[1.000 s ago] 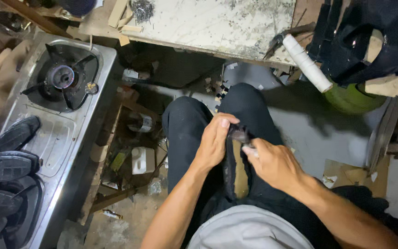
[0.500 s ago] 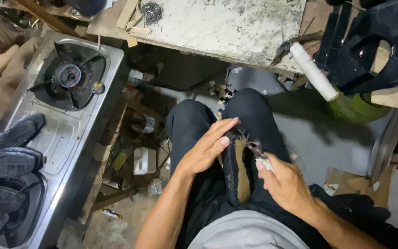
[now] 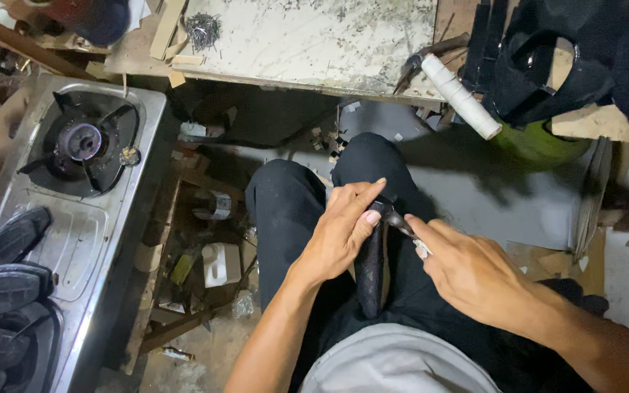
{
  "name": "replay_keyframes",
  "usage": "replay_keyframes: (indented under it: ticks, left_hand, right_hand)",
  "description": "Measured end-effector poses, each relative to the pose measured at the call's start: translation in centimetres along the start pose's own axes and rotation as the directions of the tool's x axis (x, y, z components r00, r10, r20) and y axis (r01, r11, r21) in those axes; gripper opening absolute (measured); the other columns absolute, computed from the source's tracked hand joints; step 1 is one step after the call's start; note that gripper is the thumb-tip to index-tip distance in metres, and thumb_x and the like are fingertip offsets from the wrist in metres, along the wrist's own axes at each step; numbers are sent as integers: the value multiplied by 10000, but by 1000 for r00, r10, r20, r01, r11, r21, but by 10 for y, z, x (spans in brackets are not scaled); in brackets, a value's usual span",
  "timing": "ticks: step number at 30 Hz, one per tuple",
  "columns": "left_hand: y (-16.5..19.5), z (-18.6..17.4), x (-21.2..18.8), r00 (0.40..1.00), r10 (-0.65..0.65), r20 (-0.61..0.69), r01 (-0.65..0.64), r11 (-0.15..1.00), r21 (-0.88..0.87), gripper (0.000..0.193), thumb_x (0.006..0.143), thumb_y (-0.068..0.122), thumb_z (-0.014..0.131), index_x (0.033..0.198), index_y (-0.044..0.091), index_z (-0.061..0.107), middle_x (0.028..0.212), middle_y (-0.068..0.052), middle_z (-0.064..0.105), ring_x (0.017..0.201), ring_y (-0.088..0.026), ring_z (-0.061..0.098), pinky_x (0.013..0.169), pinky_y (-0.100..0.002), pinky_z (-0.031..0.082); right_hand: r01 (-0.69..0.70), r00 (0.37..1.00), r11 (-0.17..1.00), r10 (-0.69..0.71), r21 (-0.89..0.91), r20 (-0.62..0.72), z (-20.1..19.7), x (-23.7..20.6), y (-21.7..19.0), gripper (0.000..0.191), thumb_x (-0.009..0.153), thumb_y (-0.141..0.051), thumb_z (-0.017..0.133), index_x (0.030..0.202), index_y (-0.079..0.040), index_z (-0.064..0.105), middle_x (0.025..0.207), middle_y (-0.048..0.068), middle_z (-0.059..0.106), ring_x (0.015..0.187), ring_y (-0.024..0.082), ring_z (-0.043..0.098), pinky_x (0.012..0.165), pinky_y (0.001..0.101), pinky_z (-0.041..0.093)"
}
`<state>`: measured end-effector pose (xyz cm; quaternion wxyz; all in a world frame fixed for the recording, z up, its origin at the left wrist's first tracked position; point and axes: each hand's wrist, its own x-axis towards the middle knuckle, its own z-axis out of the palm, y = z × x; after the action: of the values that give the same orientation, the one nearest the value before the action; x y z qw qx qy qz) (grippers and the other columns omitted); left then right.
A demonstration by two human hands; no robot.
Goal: The person sits on a low stool with a shoe on their lap and hammers the sole edge against the upper. They use pincers to grip and pull the sole material, hold the shoe near a small gas burner, and continue hammering and pressing the sole into place.
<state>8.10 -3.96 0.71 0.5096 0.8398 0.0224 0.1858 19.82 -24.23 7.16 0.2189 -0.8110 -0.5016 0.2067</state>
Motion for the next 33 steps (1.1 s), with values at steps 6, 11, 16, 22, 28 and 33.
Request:
replay_keyframes:
  ticks: [6,11,16,22,28,33]
  left_hand:
    - [-4,0,-1,1000,-13,21,14,1000,-27,418,1095,270,525,1448,48,551,1343,-169,594,1278,-348,541,1137,-411,416]
    - [-1,-6,2,998,-1,57,5,996,-84,375,1043,190,564,1383,32,564,1336,-175,574,1281,-350,522,1148,-422,396]
    - [10,-12,-10,998,47,53,-41,994,-100,391,939,115,586,1323,37,576,1319,-159,583,1276,-338,537,1161,-426,404]
    - [6,-14,-12,998,-27,49,31,995,-95,462,929,114,561,1384,35,545,1387,-173,550,1335,-352,496,1192,-436,374]
    - [13,-13,-11,988,22,153,-13,998,-56,609,972,152,579,1543,16,416,1482,-210,478,1393,-381,435,1232,-460,330]
    - [23,1,-6,991,44,125,-50,998,46,778,916,181,692,1577,-12,329,1484,-246,454,1367,-419,427,1194,-469,346]
  right_hand:
    - [-54,998,995,57,80,-31,1,2,0,433,891,-126,591,1309,-11,589,884,183,652,716,401,660,621,478,519]
    - [-1,995,994,11,107,-99,16,-1,18,286,903,-118,592,1166,-10,627,885,198,687,738,426,665,618,482,519]
    - [-83,994,995,86,52,-65,35,-5,38,248,878,-120,612,1106,-29,645,881,208,702,807,437,671,677,505,520]
    - [-158,973,981,175,116,-150,39,-15,28,341,870,-123,625,1191,-7,620,925,222,702,802,431,681,668,483,532]
    - [-83,991,963,107,255,-80,21,-19,10,485,872,-67,575,1355,-24,552,941,176,718,837,375,718,698,440,562]
    - [-102,995,994,102,31,-2,11,-20,1,625,836,-56,585,1450,-34,473,1085,210,661,879,420,669,744,498,525]
